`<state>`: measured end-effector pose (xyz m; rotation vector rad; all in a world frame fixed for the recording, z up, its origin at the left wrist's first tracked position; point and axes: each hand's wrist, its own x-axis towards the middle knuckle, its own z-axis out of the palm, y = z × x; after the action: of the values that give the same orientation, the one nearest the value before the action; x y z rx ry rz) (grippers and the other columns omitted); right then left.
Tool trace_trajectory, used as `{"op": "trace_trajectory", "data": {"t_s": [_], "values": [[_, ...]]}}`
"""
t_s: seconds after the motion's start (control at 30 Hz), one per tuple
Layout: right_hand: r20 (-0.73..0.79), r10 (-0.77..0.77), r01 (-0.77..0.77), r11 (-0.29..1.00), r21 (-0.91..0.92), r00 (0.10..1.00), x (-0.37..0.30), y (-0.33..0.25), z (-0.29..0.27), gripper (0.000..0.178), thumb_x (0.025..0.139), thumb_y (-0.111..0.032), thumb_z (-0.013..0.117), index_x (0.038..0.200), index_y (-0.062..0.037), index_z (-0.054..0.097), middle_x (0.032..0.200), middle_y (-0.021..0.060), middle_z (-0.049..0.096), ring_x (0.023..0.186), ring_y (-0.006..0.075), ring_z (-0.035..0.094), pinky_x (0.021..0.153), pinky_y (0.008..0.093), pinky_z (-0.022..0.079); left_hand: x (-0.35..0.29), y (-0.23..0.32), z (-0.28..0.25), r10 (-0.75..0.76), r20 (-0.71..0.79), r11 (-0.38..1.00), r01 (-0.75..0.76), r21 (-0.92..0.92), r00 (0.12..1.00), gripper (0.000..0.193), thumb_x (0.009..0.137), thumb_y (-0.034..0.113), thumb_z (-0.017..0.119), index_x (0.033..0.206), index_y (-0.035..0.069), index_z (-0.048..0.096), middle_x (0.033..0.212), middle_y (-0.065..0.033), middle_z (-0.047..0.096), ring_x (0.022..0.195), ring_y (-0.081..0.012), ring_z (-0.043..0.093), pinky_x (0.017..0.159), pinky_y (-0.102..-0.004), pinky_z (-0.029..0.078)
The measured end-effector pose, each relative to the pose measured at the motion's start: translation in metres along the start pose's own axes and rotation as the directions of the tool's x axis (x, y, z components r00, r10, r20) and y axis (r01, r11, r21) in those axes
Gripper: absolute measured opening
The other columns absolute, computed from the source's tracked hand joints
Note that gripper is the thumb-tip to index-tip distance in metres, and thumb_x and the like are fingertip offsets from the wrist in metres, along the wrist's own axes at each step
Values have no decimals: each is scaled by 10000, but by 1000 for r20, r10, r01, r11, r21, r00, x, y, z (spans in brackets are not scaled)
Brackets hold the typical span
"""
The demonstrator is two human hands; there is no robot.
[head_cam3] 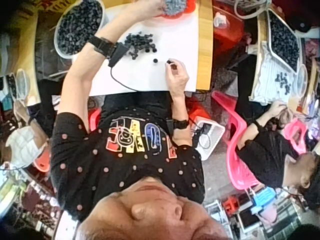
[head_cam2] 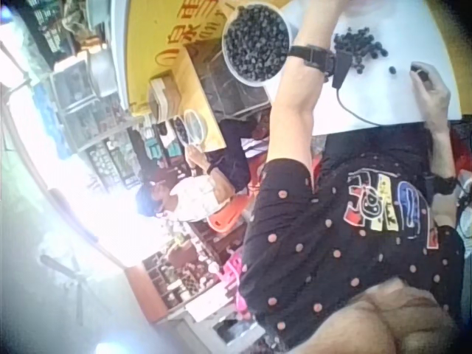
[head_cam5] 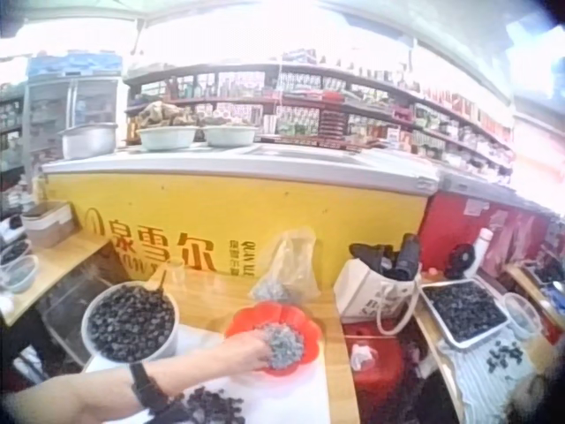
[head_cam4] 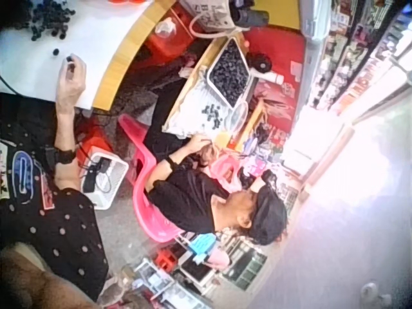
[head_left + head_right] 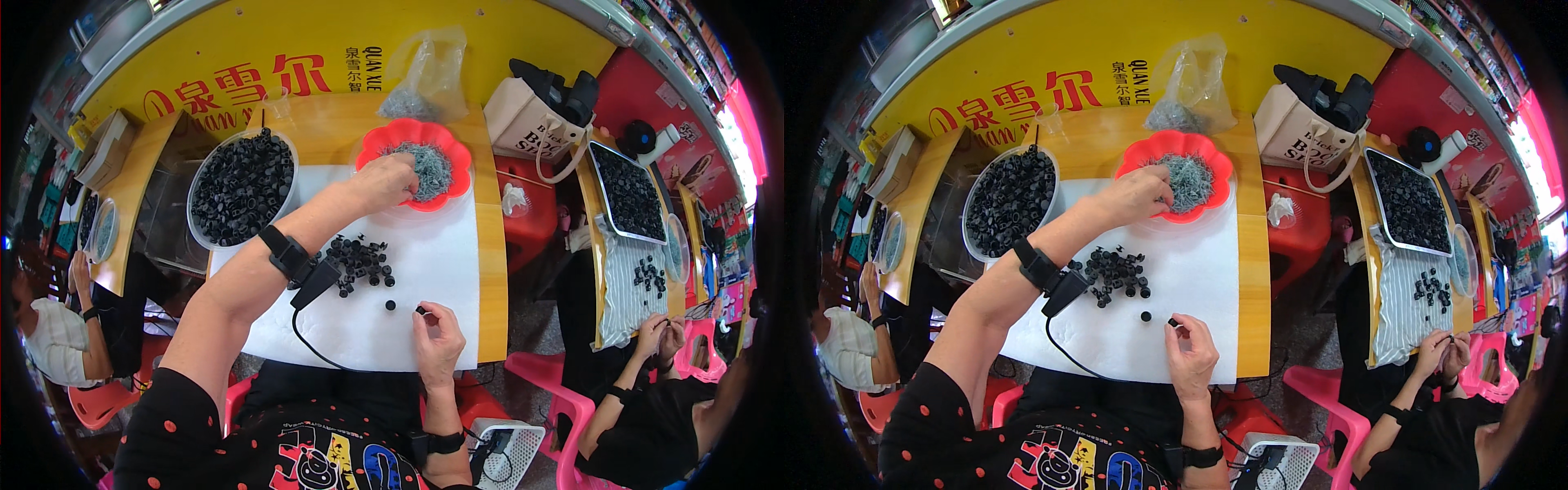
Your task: Assembling small black plastic parts by joining two components together by hand.
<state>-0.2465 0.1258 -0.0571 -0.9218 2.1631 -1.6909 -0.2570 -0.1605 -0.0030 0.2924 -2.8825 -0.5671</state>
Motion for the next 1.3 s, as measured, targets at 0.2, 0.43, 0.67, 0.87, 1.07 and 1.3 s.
{"op": "trace_trajectory", "data": {"t_s": [0.2, 0.43, 0.67, 0.87, 1.07, 1.3], "values": [[8, -7, 7, 1000, 7, 1000, 1, 0, 1, 194, 775, -11, 693, 965, -2, 654, 894, 100, 650, 715, 160, 611, 674, 273, 498, 1, -1, 5, -70, -124, 977, 43, -207, 990, 120, 716, 74, 671, 828, 68, 713, 907, -128, 602, 893, -296, 601, 776, -370, 489], [-43, -30, 31, 999, 37, 999, -2, -1, 1, 198, 771, -6, 697, 965, -5, 656, 922, 89, 633, 721, 148, 585, 689, 260, 486, -5, -20, -3, -568, 69, 310, 291, -905, 820, 126, 863, 143, 645, 891, 21, 657, 985, -82, 657, 753, -154, 623, 663, -276, 487], [4, 109, -107, 968, 227, 994, -1, 5, -4, 173, 824, 29, 646, 996, 36, 632, 935, 44, 600, 782, 106, 550, 722, 216, 460, -37, 3, -20, -440, 326, -190, 268, -945, 837, 121, 922, 112, 565, 1014, 33, 563, 927, -80, 635, 881, -191, 660, 727, -274, 554], [146, 316, -340, 739, 581, 937, 7, -20, -3, 191, 852, 1, 634, 1038, 43, 630, 910, 83, 650, 798, 149, 632, 738, 262, 524, -60, 0, -8, -474, 333, -287, 215, -934, 815, 119, 910, 43, 577, 1019, -1, 554, 926, -60, 606, 847, -167, 639, 724, -238, 566], [270, 347, -423, 510, 749, 898, -2, -24, 16, 198, 864, -6, 632, 1056, 38, 614, 920, 92, 653, 797, 147, 633, 740, 248, 530, -21, -15, -23, -700, 391, -504, -26, -863, 597, 163, 891, 35, 611, 1030, -27, 554, 931, -97, 600, 800, -163, 616, 684, -209, 556], [200, 418, -408, 499, 764, 886, -10, -10, 4, 192, 860, -17, 647, 1043, 32, 620, 919, 77, 654, 773, 132, 623, 722, 241, 518, -55, 34, 19, -409, 134, 417, 316, -852, 903, 78, 860, 14, 589, 869, -51, 631, 756, -80, 643, 628, -149, 618, 599, -249, 522]]}}
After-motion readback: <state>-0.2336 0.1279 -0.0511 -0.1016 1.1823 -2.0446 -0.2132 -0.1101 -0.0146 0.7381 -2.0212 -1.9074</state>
